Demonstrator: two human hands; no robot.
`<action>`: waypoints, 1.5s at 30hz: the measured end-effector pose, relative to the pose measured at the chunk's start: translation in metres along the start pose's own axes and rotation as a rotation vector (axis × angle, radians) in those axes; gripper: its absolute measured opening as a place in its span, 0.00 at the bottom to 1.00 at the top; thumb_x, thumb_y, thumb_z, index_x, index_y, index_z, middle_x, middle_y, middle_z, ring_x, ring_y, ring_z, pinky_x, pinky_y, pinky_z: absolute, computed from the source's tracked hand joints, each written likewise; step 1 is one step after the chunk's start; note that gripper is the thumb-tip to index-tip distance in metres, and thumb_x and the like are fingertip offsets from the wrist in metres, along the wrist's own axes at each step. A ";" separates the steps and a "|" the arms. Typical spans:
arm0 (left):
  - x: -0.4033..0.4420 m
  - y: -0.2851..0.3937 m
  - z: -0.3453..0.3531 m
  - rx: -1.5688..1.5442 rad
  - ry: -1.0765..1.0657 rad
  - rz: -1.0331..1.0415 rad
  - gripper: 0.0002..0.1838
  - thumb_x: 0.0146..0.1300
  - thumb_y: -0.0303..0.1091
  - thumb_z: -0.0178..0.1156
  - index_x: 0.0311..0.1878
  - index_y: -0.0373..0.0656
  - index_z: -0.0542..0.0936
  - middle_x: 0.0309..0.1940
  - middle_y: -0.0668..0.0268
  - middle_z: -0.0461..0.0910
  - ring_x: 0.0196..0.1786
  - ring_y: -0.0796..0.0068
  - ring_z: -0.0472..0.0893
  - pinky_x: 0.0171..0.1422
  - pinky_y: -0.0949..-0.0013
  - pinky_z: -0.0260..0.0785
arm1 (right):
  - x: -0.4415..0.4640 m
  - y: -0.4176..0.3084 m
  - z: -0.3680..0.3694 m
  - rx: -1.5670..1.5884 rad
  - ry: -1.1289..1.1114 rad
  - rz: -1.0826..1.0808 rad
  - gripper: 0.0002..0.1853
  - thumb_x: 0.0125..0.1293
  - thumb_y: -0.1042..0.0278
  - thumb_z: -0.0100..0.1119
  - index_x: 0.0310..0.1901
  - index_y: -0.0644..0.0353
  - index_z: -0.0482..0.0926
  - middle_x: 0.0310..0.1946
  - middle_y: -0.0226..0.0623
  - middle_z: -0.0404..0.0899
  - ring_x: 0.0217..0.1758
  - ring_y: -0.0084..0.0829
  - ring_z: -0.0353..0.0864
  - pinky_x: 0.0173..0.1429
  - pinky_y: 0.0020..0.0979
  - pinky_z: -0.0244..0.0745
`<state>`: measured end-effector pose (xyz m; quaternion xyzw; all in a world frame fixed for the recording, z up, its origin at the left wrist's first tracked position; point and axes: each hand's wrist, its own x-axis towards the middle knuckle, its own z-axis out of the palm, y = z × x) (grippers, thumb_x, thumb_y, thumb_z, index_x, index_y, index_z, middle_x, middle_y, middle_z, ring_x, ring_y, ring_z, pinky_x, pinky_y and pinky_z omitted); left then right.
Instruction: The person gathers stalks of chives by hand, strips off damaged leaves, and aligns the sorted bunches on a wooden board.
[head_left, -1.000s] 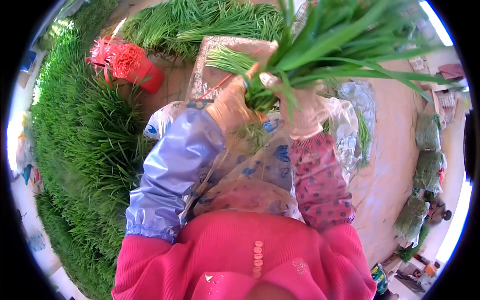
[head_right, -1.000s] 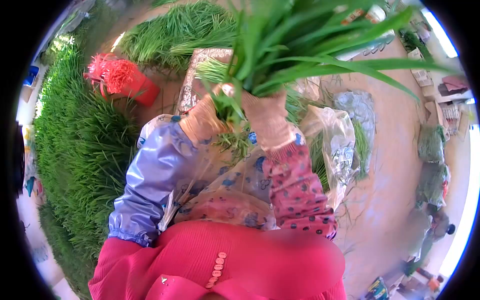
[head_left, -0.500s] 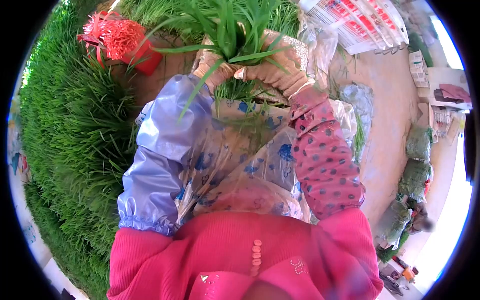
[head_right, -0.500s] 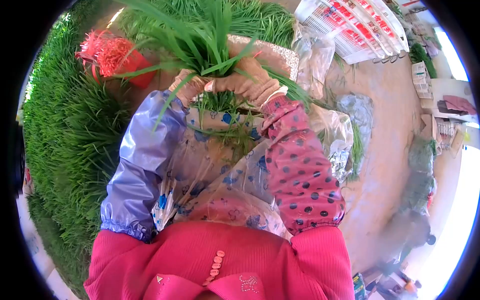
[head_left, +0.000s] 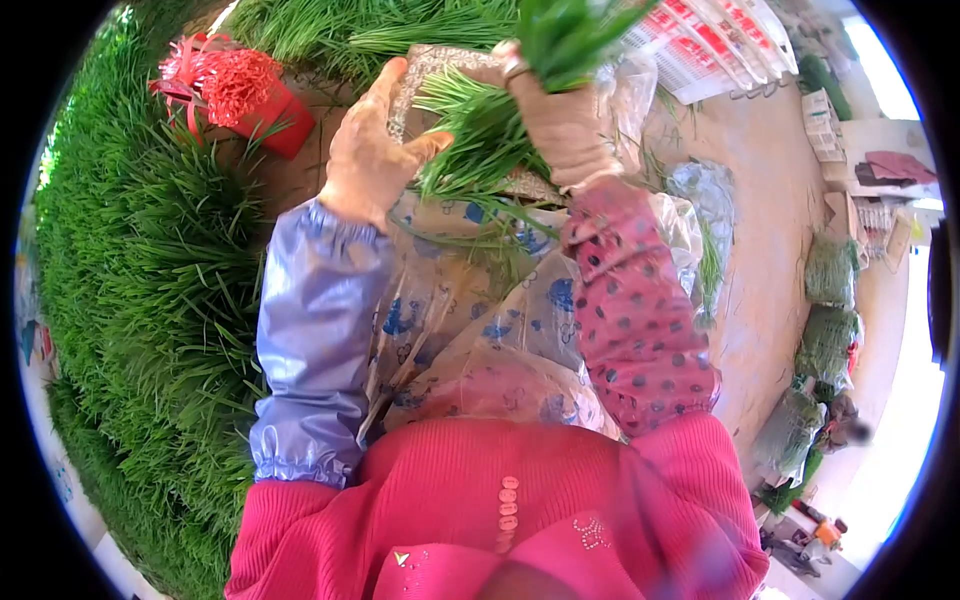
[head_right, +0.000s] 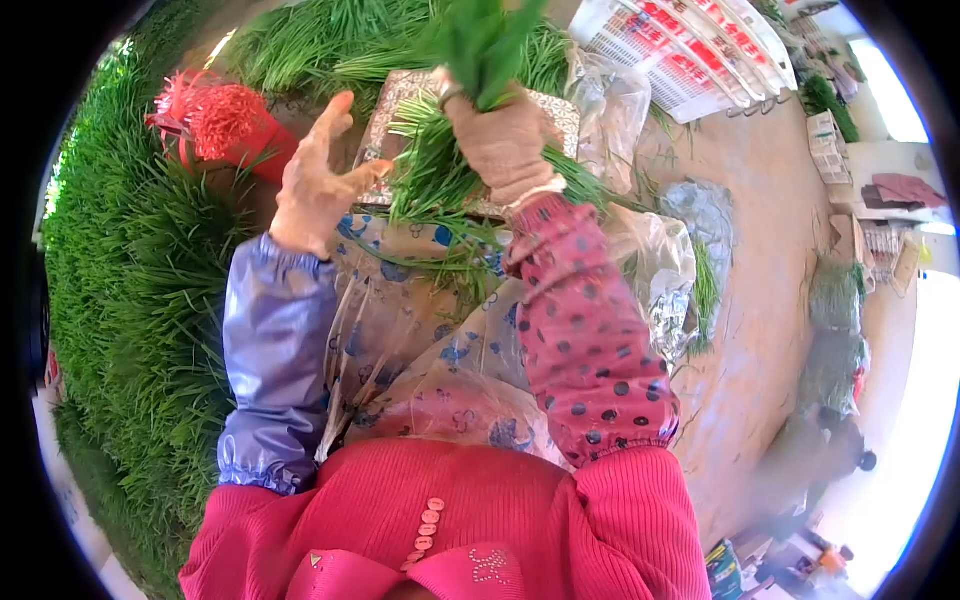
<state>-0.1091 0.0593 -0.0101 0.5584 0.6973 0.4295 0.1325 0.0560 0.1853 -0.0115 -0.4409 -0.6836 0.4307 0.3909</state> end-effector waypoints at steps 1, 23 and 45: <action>-0.012 0.011 -0.001 -0.004 -0.004 0.013 0.43 0.53 0.37 0.74 0.69 0.35 0.62 0.57 0.50 0.75 0.60 0.60 0.75 0.65 0.65 0.68 | 0.003 -0.009 -0.005 -0.364 -0.218 0.240 0.24 0.59 0.49 0.66 0.45 0.64 0.81 0.35 0.40 0.85 0.38 0.32 0.84 0.44 0.32 0.78; -0.086 0.149 0.127 -1.655 -0.899 -0.832 0.22 0.72 0.40 0.47 0.63 0.39 0.67 0.48 0.66 0.75 0.52 0.71 0.74 0.50 0.58 0.73 | -0.219 -0.014 -0.152 -0.338 -0.133 -0.799 0.18 0.56 0.79 0.60 0.50 0.59 0.76 0.52 0.39 0.77 0.57 0.41 0.75 0.60 0.38 0.70; -0.104 0.185 0.152 -0.454 -1.913 -0.284 0.19 0.49 0.19 0.66 0.44 0.30 0.73 0.28 0.52 0.82 0.21 0.68 0.78 0.25 0.68 0.72 | -0.323 0.107 -0.204 1.585 0.631 -0.203 0.37 0.60 0.36 0.60 0.62 0.55 0.70 0.59 0.37 0.75 0.61 0.36 0.75 0.69 0.43 0.66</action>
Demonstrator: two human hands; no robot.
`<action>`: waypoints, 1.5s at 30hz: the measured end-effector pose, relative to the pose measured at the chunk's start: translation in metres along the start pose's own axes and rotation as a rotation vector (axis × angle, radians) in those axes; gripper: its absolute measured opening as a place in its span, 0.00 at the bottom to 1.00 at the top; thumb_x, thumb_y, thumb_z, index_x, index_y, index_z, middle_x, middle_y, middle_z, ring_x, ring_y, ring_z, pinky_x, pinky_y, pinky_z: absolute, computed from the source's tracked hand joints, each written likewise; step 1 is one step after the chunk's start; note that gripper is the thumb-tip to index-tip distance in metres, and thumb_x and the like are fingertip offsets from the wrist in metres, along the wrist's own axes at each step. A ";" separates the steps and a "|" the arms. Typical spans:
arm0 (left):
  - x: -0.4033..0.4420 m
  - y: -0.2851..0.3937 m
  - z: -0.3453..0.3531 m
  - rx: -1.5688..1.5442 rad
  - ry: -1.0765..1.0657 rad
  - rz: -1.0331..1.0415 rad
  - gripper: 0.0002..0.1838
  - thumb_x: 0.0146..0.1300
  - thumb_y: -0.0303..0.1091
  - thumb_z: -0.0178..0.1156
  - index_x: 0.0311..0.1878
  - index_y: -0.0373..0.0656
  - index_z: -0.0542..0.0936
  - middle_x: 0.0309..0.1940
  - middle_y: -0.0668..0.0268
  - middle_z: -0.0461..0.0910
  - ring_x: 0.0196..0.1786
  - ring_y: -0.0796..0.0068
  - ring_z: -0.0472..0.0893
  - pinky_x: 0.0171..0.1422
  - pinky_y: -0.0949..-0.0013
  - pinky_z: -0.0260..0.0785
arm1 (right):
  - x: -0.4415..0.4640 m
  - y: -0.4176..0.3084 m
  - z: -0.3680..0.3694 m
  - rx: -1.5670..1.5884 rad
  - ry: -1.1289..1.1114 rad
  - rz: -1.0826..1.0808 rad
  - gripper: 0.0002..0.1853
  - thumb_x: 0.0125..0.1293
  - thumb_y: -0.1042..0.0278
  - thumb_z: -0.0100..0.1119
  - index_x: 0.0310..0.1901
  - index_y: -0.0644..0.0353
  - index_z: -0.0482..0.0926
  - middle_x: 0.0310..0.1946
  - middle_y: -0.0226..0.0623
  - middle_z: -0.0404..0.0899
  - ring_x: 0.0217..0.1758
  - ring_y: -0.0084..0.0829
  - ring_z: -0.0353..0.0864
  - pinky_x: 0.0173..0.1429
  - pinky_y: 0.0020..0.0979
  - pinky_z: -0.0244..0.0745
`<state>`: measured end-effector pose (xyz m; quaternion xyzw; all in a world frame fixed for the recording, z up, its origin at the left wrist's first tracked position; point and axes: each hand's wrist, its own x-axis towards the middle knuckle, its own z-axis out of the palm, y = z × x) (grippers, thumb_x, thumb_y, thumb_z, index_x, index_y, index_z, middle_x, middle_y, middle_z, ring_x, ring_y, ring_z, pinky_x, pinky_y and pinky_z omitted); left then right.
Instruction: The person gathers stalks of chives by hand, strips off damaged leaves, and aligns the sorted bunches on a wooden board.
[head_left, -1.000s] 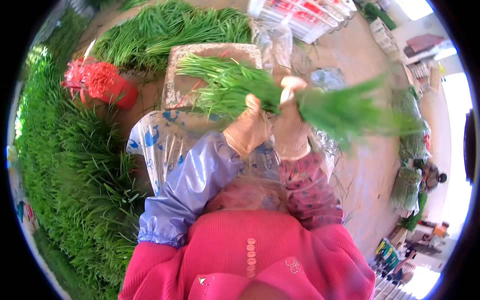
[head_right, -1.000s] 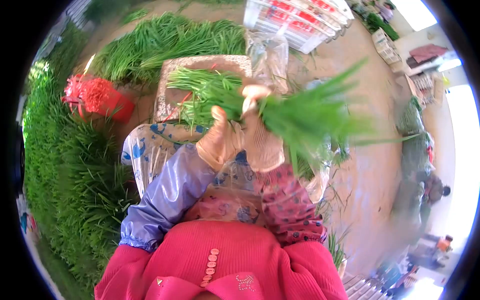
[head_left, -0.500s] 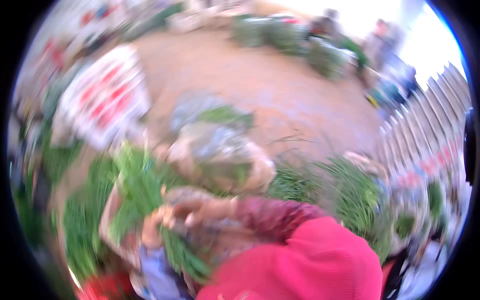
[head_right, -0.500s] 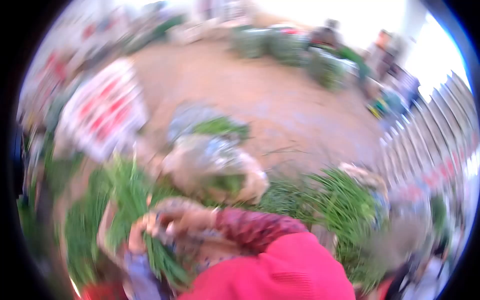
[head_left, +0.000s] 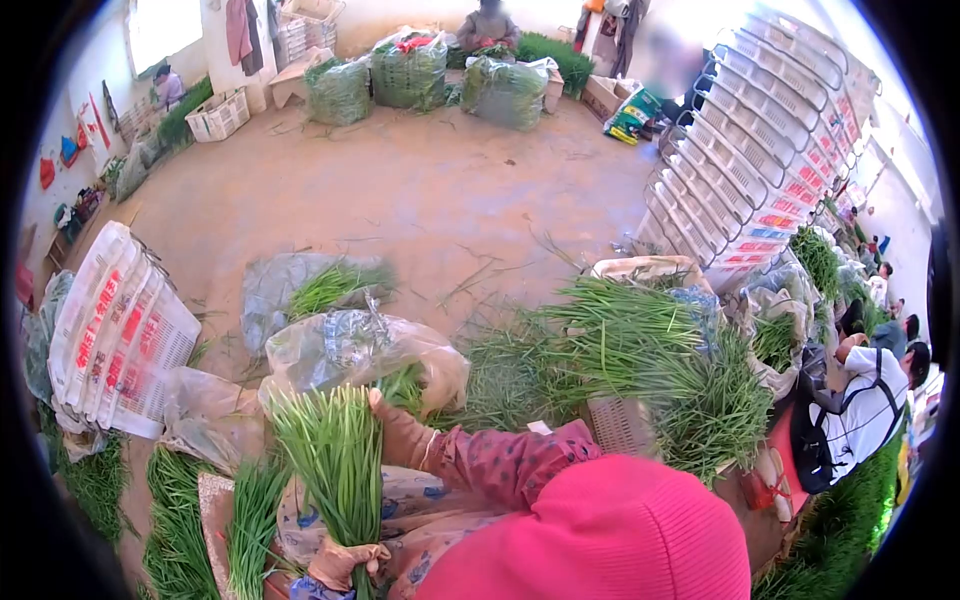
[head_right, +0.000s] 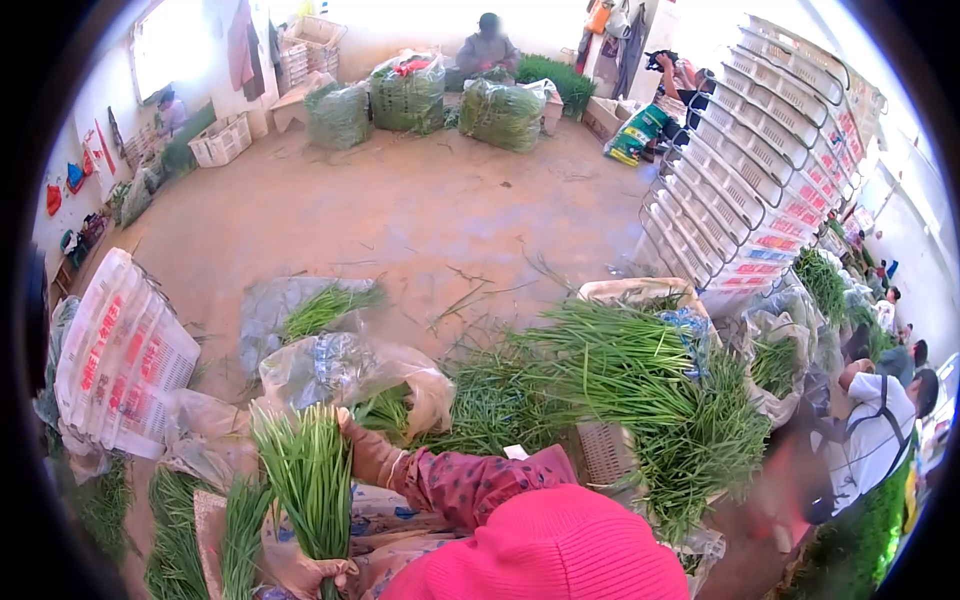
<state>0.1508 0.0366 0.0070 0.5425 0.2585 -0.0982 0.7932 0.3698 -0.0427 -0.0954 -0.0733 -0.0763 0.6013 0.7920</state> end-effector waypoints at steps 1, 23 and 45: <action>-0.001 0.010 0.010 -0.036 -0.019 0.058 0.30 0.48 0.16 0.66 0.56 0.34 0.66 0.30 0.52 0.81 0.21 0.67 0.78 0.23 0.69 0.72 | 0.000 -0.007 0.000 -0.031 0.117 -0.031 0.33 0.62 0.40 0.61 0.60 0.55 0.72 0.56 0.37 0.78 0.57 0.36 0.77 0.66 0.43 0.69; -0.035 -0.044 -0.009 -0.193 0.121 -0.312 0.30 0.52 0.18 0.64 0.60 0.38 0.68 0.25 0.65 0.77 0.18 0.81 0.72 0.22 0.76 0.65 | -0.016 -0.213 -0.103 -0.103 0.749 -0.430 0.13 0.72 0.58 0.46 0.32 0.51 0.75 0.17 0.15 0.61 0.18 0.17 0.60 0.25 0.26 0.59; -0.014 -0.065 -0.005 0.792 0.221 0.136 0.35 0.58 0.24 0.57 0.71 0.49 0.63 0.48 0.57 0.82 0.46 0.57 0.83 0.53 0.64 0.72 | 0.008 -0.044 0.018 -2.161 -0.322 0.187 0.29 0.55 0.49 0.67 0.54 0.61 0.78 0.59 0.48 0.71 0.64 0.47 0.68 0.67 0.40 0.63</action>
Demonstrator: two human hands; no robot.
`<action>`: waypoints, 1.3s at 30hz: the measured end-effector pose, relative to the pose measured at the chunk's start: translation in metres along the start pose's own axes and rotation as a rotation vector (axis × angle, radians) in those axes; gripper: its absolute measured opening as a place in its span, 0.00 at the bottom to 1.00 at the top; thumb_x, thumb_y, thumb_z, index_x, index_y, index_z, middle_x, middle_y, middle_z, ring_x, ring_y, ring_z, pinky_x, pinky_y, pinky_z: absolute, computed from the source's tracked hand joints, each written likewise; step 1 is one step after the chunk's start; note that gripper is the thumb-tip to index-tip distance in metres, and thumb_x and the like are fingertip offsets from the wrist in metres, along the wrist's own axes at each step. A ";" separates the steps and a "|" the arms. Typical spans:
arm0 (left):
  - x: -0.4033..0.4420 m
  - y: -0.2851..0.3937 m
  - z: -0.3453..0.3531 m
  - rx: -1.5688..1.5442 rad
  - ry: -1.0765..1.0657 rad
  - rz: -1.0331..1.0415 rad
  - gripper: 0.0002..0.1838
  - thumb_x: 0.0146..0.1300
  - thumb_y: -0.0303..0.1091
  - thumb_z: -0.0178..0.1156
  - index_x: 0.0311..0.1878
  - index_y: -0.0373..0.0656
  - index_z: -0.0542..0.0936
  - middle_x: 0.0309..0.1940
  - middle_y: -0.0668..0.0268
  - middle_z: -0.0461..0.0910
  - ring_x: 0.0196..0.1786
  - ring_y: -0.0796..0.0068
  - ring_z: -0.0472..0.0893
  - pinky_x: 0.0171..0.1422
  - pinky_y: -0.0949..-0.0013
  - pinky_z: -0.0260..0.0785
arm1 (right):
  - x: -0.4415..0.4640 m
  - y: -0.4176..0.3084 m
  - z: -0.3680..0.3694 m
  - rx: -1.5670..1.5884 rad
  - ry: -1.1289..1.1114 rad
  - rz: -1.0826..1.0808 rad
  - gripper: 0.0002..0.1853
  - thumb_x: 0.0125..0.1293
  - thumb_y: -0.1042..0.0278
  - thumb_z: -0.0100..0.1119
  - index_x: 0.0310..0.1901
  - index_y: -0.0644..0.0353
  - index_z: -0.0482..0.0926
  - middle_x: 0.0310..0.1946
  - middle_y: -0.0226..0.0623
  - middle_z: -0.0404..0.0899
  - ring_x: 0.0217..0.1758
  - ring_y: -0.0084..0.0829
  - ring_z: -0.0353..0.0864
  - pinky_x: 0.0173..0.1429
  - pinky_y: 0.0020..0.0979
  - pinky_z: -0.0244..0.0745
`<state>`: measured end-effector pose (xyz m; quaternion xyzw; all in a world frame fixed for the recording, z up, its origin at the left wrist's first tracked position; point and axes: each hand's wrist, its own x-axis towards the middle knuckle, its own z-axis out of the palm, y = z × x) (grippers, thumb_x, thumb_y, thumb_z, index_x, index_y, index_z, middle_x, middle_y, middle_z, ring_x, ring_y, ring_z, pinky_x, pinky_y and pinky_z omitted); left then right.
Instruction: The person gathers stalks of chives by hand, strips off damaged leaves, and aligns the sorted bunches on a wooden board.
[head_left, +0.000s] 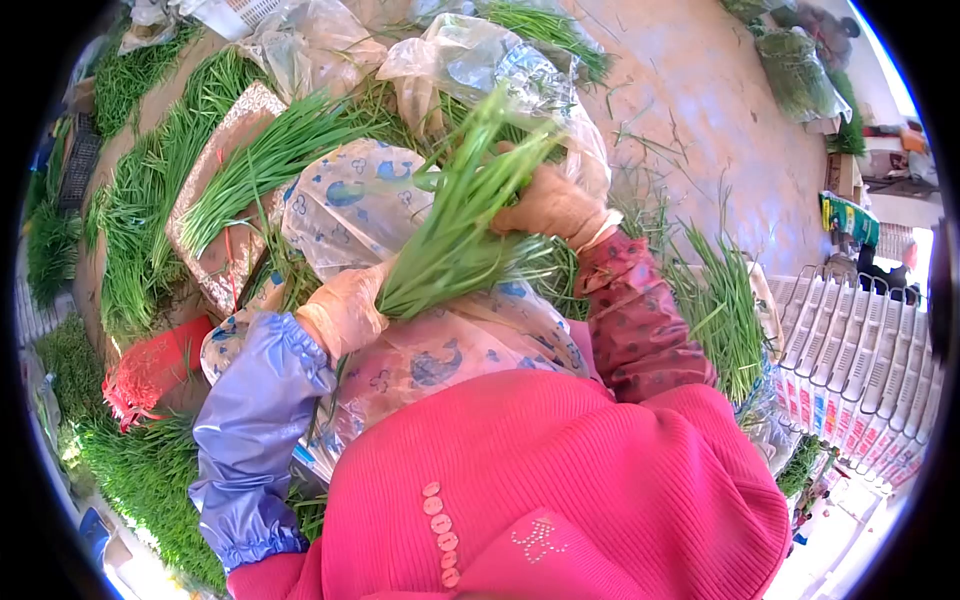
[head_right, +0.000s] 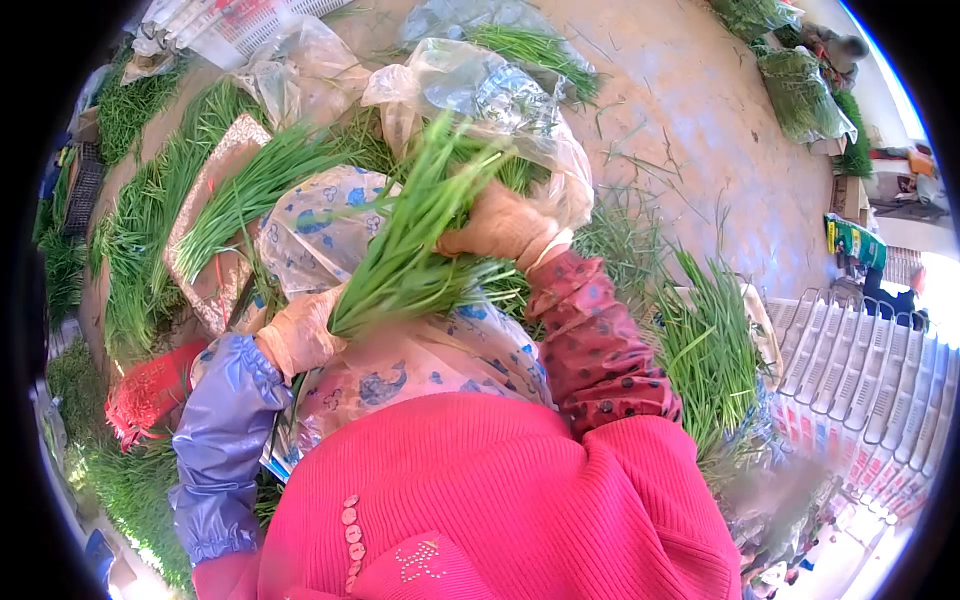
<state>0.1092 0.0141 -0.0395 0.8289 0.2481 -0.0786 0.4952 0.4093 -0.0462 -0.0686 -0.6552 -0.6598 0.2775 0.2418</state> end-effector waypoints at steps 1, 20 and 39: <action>-0.001 0.007 -0.004 -0.002 0.003 0.003 0.35 0.58 0.24 0.57 0.71 0.49 0.63 0.48 0.57 0.82 0.46 0.57 0.83 0.53 0.64 0.72 | 0.000 0.000 0.009 0.055 0.044 -0.109 0.30 0.54 0.48 0.67 0.53 0.61 0.79 0.60 0.48 0.70 0.65 0.46 0.67 0.68 0.40 0.62; -0.005 0.042 -0.022 0.667 -0.032 -0.183 0.56 0.46 0.17 0.58 0.75 0.77 0.49 0.29 0.52 0.80 0.33 0.50 0.82 0.37 0.53 0.72 | -0.088 0.129 -0.027 -0.224 0.398 0.879 0.15 0.65 0.62 0.51 0.46 0.64 0.78 0.37 0.56 0.81 0.44 0.51 0.81 0.46 0.43 0.74; -0.005 0.046 -0.010 0.772 0.132 -0.253 0.50 0.54 0.16 0.51 0.76 0.74 0.48 0.33 0.53 0.80 0.33 0.53 0.83 0.38 0.55 0.76 | 0.009 -0.034 0.008 0.344 -0.109 0.270 0.24 0.63 0.54 0.61 0.52 0.68 0.79 0.41 0.45 0.83 0.44 0.39 0.82 0.53 0.35 0.75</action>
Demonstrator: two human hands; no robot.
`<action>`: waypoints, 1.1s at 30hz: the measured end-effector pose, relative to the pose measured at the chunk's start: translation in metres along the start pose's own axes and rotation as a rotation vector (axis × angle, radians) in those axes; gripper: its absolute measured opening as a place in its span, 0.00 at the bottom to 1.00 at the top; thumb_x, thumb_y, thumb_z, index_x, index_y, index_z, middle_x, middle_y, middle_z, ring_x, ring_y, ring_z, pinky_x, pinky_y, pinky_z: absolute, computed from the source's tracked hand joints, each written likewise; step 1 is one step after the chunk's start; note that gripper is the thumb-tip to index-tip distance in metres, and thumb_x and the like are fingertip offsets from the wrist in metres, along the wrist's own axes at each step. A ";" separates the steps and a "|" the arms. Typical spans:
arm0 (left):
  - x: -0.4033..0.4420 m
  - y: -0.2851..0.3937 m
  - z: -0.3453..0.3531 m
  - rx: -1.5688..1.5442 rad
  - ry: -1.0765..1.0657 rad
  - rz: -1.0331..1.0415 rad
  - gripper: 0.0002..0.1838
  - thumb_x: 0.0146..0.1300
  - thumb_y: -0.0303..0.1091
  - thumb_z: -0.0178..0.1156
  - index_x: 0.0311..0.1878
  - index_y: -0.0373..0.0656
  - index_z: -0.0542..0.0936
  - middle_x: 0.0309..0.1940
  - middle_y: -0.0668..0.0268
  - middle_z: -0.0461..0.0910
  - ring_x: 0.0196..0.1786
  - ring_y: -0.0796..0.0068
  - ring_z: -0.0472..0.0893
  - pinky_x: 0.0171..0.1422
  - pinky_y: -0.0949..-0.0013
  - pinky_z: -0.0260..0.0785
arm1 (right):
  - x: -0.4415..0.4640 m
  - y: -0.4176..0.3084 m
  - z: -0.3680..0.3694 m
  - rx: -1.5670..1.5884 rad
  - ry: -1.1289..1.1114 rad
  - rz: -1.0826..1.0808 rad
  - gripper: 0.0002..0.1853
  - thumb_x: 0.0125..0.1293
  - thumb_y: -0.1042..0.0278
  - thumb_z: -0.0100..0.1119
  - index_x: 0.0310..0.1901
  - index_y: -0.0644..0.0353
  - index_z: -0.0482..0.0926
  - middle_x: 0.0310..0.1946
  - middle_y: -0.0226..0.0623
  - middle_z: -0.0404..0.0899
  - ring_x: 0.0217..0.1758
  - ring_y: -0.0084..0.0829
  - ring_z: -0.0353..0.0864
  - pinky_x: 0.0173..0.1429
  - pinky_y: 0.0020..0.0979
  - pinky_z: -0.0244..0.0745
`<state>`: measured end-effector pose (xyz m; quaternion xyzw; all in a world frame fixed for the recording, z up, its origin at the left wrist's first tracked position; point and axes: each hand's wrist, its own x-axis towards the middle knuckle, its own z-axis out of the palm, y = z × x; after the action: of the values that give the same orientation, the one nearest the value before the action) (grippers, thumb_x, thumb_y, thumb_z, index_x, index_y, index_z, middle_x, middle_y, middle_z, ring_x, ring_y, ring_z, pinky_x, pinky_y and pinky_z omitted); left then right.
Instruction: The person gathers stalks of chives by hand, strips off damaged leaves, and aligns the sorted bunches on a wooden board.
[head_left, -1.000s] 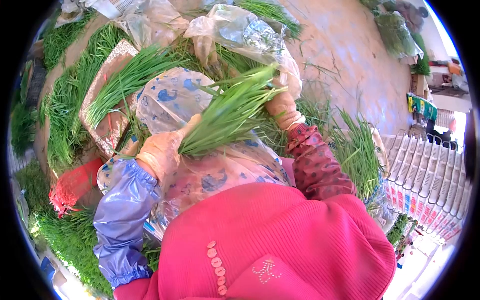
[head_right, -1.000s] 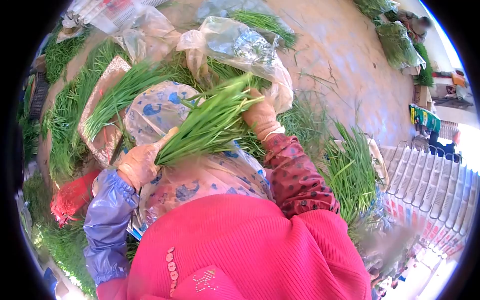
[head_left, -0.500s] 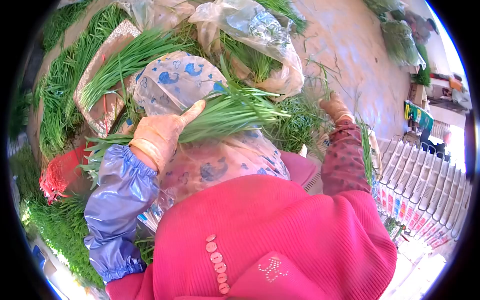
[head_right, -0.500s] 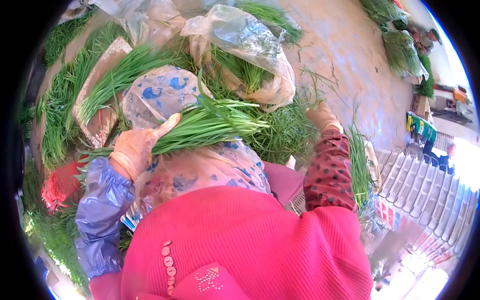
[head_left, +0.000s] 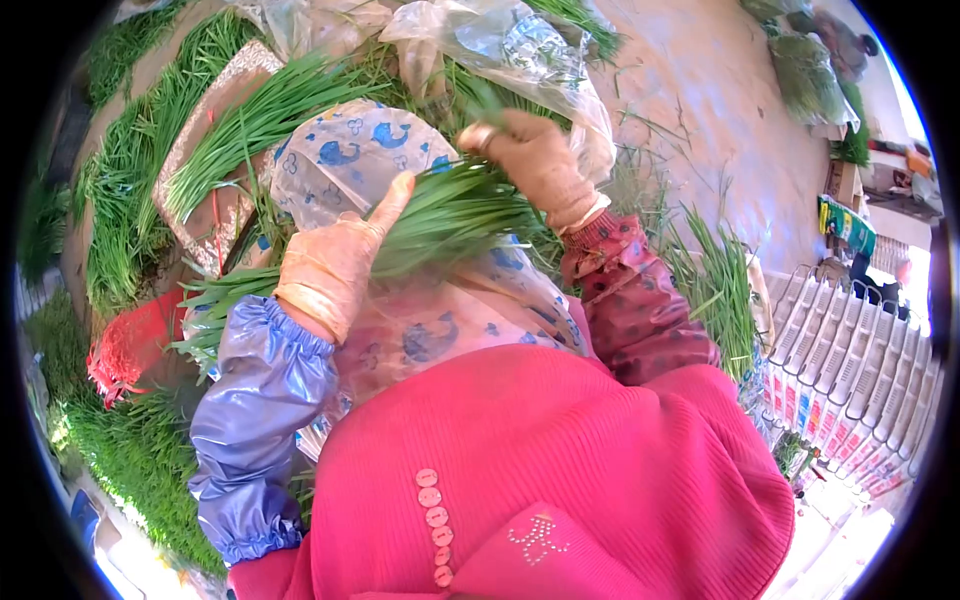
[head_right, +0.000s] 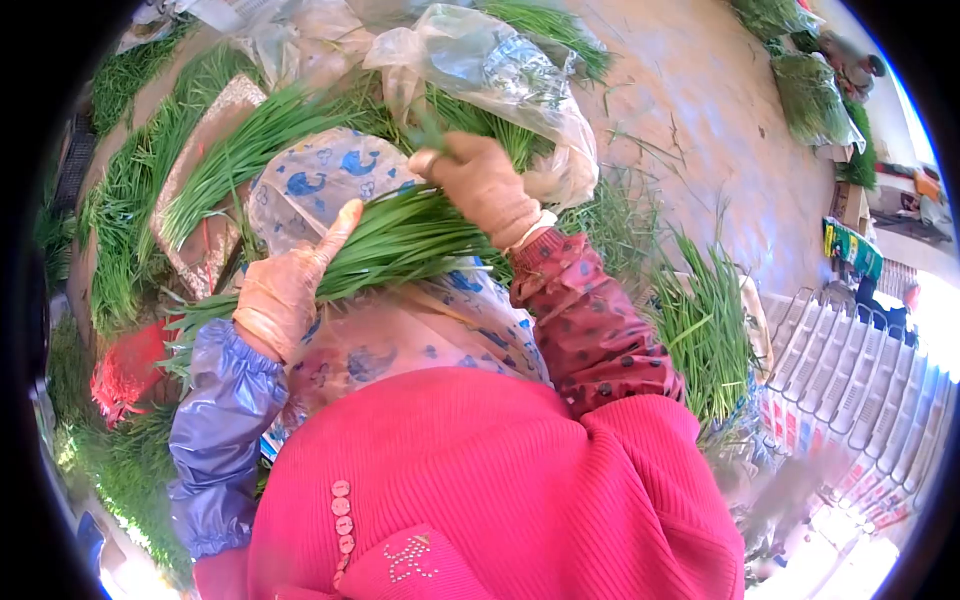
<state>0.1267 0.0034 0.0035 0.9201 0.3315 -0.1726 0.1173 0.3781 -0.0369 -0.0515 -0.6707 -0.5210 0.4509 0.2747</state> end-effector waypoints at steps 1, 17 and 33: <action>-0.001 -0.002 0.001 -0.014 -0.026 -0.034 0.48 0.59 0.18 0.50 0.76 0.73 0.45 0.35 0.53 0.81 0.33 0.56 0.84 0.37 0.56 0.77 | 0.004 0.011 0.001 0.343 0.171 0.032 0.19 0.66 0.58 0.57 0.48 0.66 0.79 0.40 0.43 0.83 0.40 0.37 0.81 0.50 0.36 0.75; -0.035 -0.043 0.032 -0.067 0.202 -0.159 0.48 0.57 0.26 0.59 0.75 0.77 0.49 0.34 0.59 0.76 0.31 0.58 0.81 0.32 0.58 0.74 | -0.059 0.179 -0.167 1.655 0.698 0.015 0.16 0.71 0.63 0.46 0.22 0.45 0.66 0.12 0.15 0.56 0.13 0.15 0.53 0.17 0.22 0.48; -0.038 -0.062 0.066 -0.120 0.414 -0.084 0.45 0.52 0.24 0.61 0.72 0.73 0.61 0.39 0.64 0.76 0.35 0.58 0.79 0.37 0.59 0.73 | -0.044 0.030 -0.035 0.010 0.055 0.072 0.23 0.64 0.57 0.60 0.54 0.64 0.78 0.53 0.44 0.80 0.49 0.31 0.79 0.59 0.32 0.70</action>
<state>0.0427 0.0066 -0.0479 0.9126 0.3963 0.0355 0.0937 0.4207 -0.0842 -0.0473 -0.6996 -0.4866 0.4445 0.2760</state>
